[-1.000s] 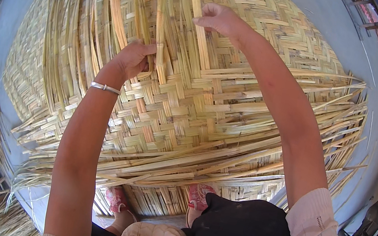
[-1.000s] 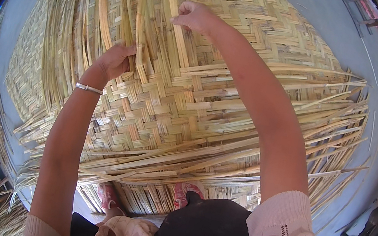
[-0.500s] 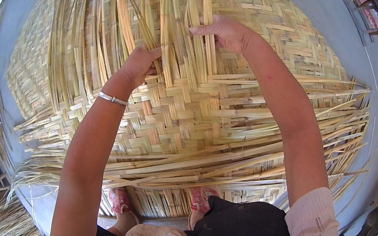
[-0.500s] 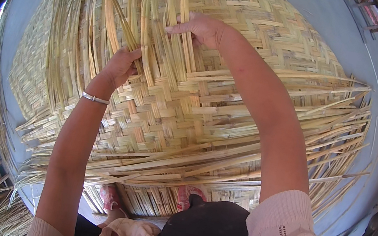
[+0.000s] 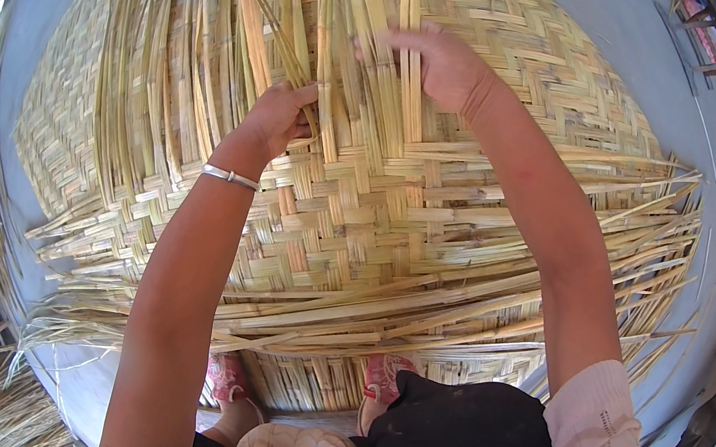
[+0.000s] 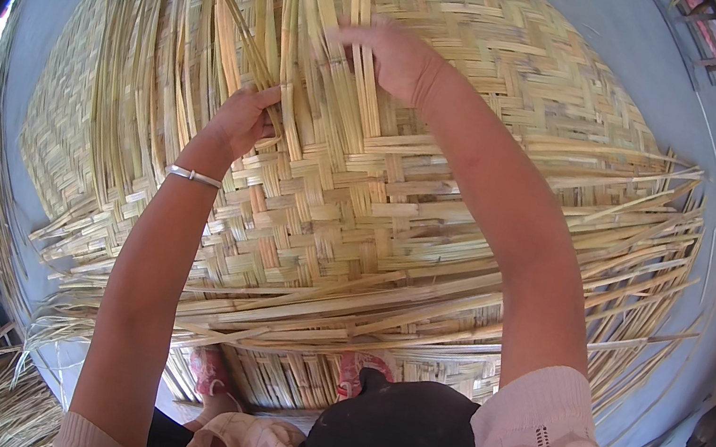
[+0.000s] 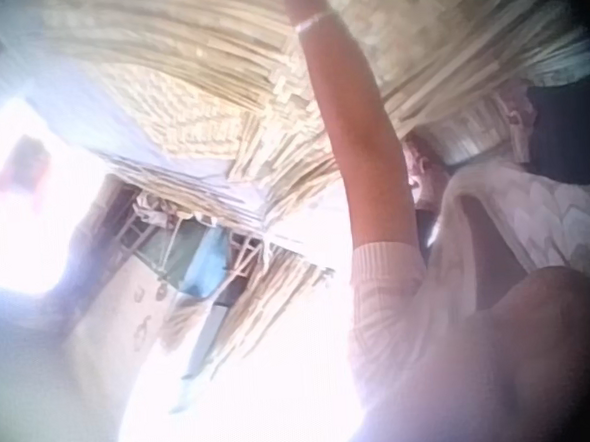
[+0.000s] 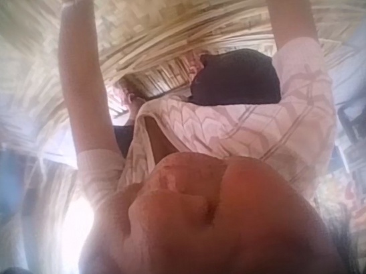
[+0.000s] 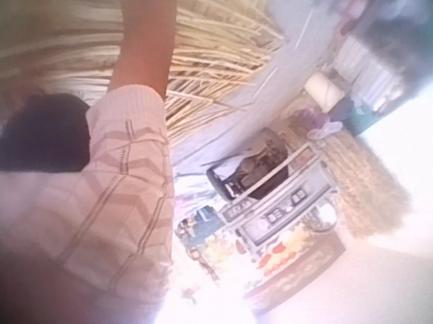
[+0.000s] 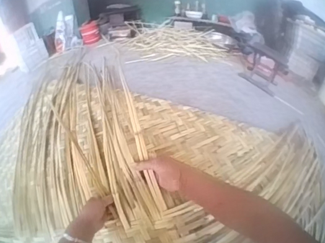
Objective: The person weaves a large flat mat using dried palm leaves. They interlace leaf strips by hand, periodically adjusting the mat and pulling new strips into the weave.
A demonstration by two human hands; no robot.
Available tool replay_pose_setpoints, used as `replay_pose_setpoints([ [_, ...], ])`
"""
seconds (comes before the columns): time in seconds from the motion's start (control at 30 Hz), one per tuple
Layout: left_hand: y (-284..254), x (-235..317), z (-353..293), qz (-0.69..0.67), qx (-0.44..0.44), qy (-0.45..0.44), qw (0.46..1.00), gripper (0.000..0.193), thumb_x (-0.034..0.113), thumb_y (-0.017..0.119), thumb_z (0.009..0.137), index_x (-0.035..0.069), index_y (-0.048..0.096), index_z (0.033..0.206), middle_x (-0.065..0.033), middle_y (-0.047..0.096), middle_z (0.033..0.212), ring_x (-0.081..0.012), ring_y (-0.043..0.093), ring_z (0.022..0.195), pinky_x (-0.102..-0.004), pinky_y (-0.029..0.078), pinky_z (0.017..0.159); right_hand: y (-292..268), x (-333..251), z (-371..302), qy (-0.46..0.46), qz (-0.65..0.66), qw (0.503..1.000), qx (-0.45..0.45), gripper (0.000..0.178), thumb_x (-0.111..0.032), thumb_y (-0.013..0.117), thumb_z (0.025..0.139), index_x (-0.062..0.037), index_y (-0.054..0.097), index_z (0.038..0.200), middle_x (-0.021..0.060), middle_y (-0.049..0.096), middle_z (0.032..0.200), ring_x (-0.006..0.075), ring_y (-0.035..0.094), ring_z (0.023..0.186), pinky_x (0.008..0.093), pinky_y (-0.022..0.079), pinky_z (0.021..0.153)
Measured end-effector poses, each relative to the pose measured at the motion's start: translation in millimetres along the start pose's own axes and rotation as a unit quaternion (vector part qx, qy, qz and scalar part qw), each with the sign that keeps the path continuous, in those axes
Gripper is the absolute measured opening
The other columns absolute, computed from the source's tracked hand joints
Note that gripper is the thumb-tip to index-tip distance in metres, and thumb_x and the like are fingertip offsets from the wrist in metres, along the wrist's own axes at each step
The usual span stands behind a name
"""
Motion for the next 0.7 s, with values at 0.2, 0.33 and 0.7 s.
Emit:
replay_pose_setpoints([
  [0.2, 0.2, 1.2, -3.4, -0.059, -0.003, -0.021, 0.998, 0.020, 0.020, 0.055, 0.094, 0.002, 0.054, 0.102, -0.0070, 0.060, 0.085, -0.0206, 0.061, 0.074, -0.0373, 0.053, 0.072, 28.1, -31.0, 18.5, 0.038, 0.111, 0.988, -0.098, 0.066, -0.050, 0.024, 0.099, 0.0044, 0.051, 0.125, 0.0215, 0.062, 0.115, 0.0272, 0.062, 0.107, 0.0400, 0.051, 0.091],
  [0.33, 4.5, 7.2, -15.8, -0.090, 0.001, -0.035, 0.995, 0.029, 0.029, 0.049, 0.097, 0.001, 0.057, 0.100, -0.0082, 0.063, 0.088, -0.0199, 0.063, 0.077, -0.0355, 0.054, 0.071, 29.7, 18.6, 17.9, 0.184, 0.084, 0.978, -0.049, 0.063, -0.048, 0.028, 0.099, 0.0049, 0.048, 0.126, 0.0209, 0.057, 0.123, 0.0296, 0.059, 0.111, 0.0419, 0.053, 0.089],
  [0.7, 26.3, 8.0, -13.6, 0.060, -0.095, -0.060, 0.992, 0.031, 0.033, 0.059, 0.092, 0.004, 0.059, 0.103, -0.0067, 0.066, 0.089, -0.0183, 0.066, 0.078, -0.0327, 0.054, 0.069, 48.9, -8.0, 37.1, 0.058, 0.098, 0.986, -0.118, 0.027, -0.020, 0.054, 0.093, -0.0019, 0.060, 0.112, 0.0093, 0.066, 0.100, 0.0221, 0.066, 0.088, 0.0376, 0.056, 0.080],
])
Point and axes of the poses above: each hand's wrist, its own z-axis towards the middle knuckle, its own y-axis out of the palm, x = y × z, the point moved 10 cm from there along z, towards the middle knuckle
